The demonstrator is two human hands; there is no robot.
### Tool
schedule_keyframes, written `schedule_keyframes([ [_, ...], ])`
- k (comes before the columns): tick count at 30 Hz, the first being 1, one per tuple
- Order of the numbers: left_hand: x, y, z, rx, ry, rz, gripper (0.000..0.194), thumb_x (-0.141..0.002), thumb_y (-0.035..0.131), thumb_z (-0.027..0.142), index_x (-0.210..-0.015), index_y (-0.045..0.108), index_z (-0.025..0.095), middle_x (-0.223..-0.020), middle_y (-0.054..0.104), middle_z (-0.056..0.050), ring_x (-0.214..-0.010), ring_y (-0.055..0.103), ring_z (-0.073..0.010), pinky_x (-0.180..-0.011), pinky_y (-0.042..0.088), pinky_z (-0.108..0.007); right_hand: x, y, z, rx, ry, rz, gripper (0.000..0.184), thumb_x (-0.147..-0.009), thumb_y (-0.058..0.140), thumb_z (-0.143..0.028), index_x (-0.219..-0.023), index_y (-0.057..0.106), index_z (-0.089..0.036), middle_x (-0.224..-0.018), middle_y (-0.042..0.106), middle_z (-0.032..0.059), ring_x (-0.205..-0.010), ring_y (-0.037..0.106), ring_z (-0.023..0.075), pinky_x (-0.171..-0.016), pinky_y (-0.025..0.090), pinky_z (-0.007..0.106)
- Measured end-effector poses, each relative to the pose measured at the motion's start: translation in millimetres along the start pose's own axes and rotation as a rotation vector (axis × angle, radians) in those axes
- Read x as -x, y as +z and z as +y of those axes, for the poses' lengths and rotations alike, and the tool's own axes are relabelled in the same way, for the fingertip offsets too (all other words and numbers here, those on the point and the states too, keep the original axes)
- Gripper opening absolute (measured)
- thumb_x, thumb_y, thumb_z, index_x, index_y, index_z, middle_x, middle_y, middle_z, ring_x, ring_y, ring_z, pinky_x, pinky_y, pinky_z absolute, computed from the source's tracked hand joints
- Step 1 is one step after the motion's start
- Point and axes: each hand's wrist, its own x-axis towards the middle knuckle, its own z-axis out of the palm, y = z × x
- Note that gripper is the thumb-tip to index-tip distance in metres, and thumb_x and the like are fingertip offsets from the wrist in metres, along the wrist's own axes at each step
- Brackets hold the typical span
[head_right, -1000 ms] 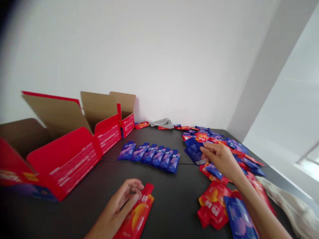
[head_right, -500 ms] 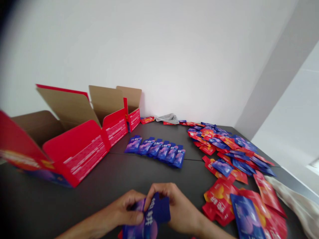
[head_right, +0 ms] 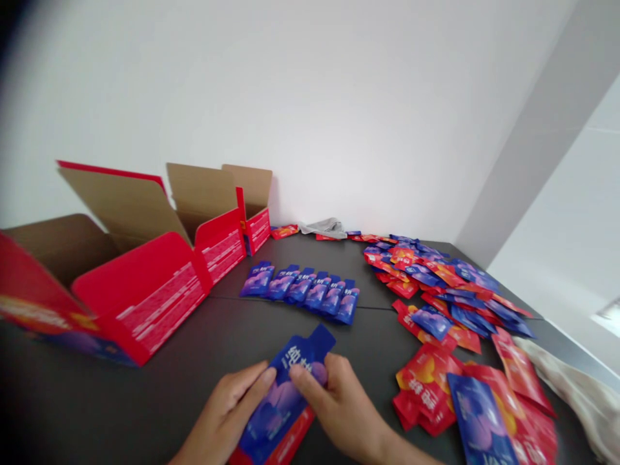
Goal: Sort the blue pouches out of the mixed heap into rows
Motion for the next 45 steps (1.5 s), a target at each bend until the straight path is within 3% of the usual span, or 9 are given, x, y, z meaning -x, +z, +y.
schedule_keyframes([
  [3, 3, -0.2, 1, -0.122, 0.073, 0.023, 0.04, -0.095, 0.044, 0.043, -0.063, 0.046, 0.02, -0.057, 0.042, 0.005, -0.053, 0.044, -0.0094, -0.051, 0.032, -0.02, -2, 0, -6, 0.013, -0.016, -0.005, 0.049, -0.083, 0.059, -0.06, -0.063, 0.048, -0.017, -0.058, 0.04, -0.0038, -0.051, 0.032, 0.0078, -0.047, 0.029, 0.02],
  [8, 4, -4.7, 1, -0.157, 0.081, -0.06, 0.043, -0.097, 0.039, 0.042, -0.06, 0.046, 0.021, -0.043, 0.044, 0.006, -0.041, 0.046, -0.0089, -0.047, 0.034, -0.019, -19, -24, -14, -0.14, -0.038, 0.166, 0.043, -0.083, 0.061, -0.058, -0.07, 0.054, -0.018, -0.062, 0.049, -0.003, -0.053, 0.04, 0.0098, -0.052, 0.036, 0.021],
  [15, -4, -3.3, -14, -0.005, 0.018, -0.148, 0.035, -0.097, 0.036, 0.047, -0.081, 0.054, 0.021, -0.046, 0.056, 0.005, -0.038, 0.047, -0.0082, -0.044, 0.038, -0.016, -68, -146, -17, -0.034, 0.063, 0.296, 0.039, -0.07, 0.074, -0.053, -0.07, 0.059, -0.017, -0.067, 0.063, 0.0019, -0.059, 0.057, 0.0144, -0.06, 0.047, 0.024],
  [19, -8, -2.0, -16, 0.007, 0.012, -0.14, 0.024, -0.095, 0.044, 0.044, -0.104, 0.051, 0.022, -0.056, 0.061, 0.006, -0.041, 0.05, -0.0079, -0.046, 0.038, -0.016, -89, -199, 5, 0.258, 0.239, 0.294, 0.041, -0.068, 0.072, -0.054, -0.062, 0.055, -0.016, -0.058, 0.061, 0.002, -0.049, 0.052, 0.0114, -0.046, 0.039, 0.022],
  [24, -11, -1.9, -17, 0.01, 0.022, -0.122, 0.024, -0.095, 0.045, 0.04, -0.111, 0.045, 0.023, -0.065, 0.059, 0.006, -0.043, 0.051, -0.0068, -0.049, 0.041, -0.017, -112, -202, 32, 0.352, 0.304, 0.257, 0.038, -0.068, 0.07, -0.045, -0.055, 0.047, -0.018, -0.042, 0.045, -0.0055, -0.037, 0.036, 0.0061, -0.037, 0.026, 0.018],
  [30, -11, -2.2, -15, 0.024, 0.023, -0.137, 0.025, -0.094, 0.046, 0.041, -0.111, 0.046, 0.023, -0.067, 0.059, 0.006, -0.044, 0.051, -0.0076, -0.05, 0.041, -0.019, -129, -193, 40, 0.367, 0.335, 0.283, 0.02, -0.066, 0.071, -0.026, -0.062, 0.053, -0.017, -0.049, 0.054, -0.0038, -0.047, 0.053, 0.0096, -0.049, 0.046, 0.019],
  [37, -10, -3.3, -15, 0.001, 0.046, -0.142, 0.023, -0.095, 0.046, 0.039, -0.112, 0.044, 0.023, -0.066, 0.059, 0.006, -0.046, 0.052, -0.0084, -0.055, 0.043, -0.021, -123, -194, 35, 0.497, 0.329, 0.294, 0.014, -0.075, 0.065, -0.025, -0.069, 0.056, -0.017, -0.06, 0.063, 0.0025, -0.057, 0.062, 0.0137, -0.058, 0.054, 0.024],
  [41, -10, -4.5, -18, -0.013, 0.044, -0.156, 0.025, -0.095, 0.044, 0.04, -0.114, 0.042, 0.025, -0.068, 0.058, 0.006, -0.047, 0.053, -0.0094, -0.055, 0.044, -0.021, -116, -225, 14, 0.733, 0.299, 0.351, 0.015, -0.083, 0.059, -0.031, -0.082, 0.061, -0.015, -0.073, 0.067, 0.0072, -0.067, 0.065, 0.0183, -0.063, 0.053, 0.028],
  [45, -12, -6.0, -23, -0.053, 0.059, -0.153, 0.024, -0.095, 0.043, 0.041, -0.114, 0.04, 0.027, -0.071, 0.057, 0.006, -0.052, 0.055, -0.0107, -0.055, 0.045, -0.021, -107, -264, 1, 1.089, 0.227, 0.503, 0.031, -0.082, 0.06, -0.032, -0.107, 0.06, -0.014, -0.11, 0.063, 0.0158, -0.105, 0.057, 0.0288, -0.088, 0.045, 0.039],
])
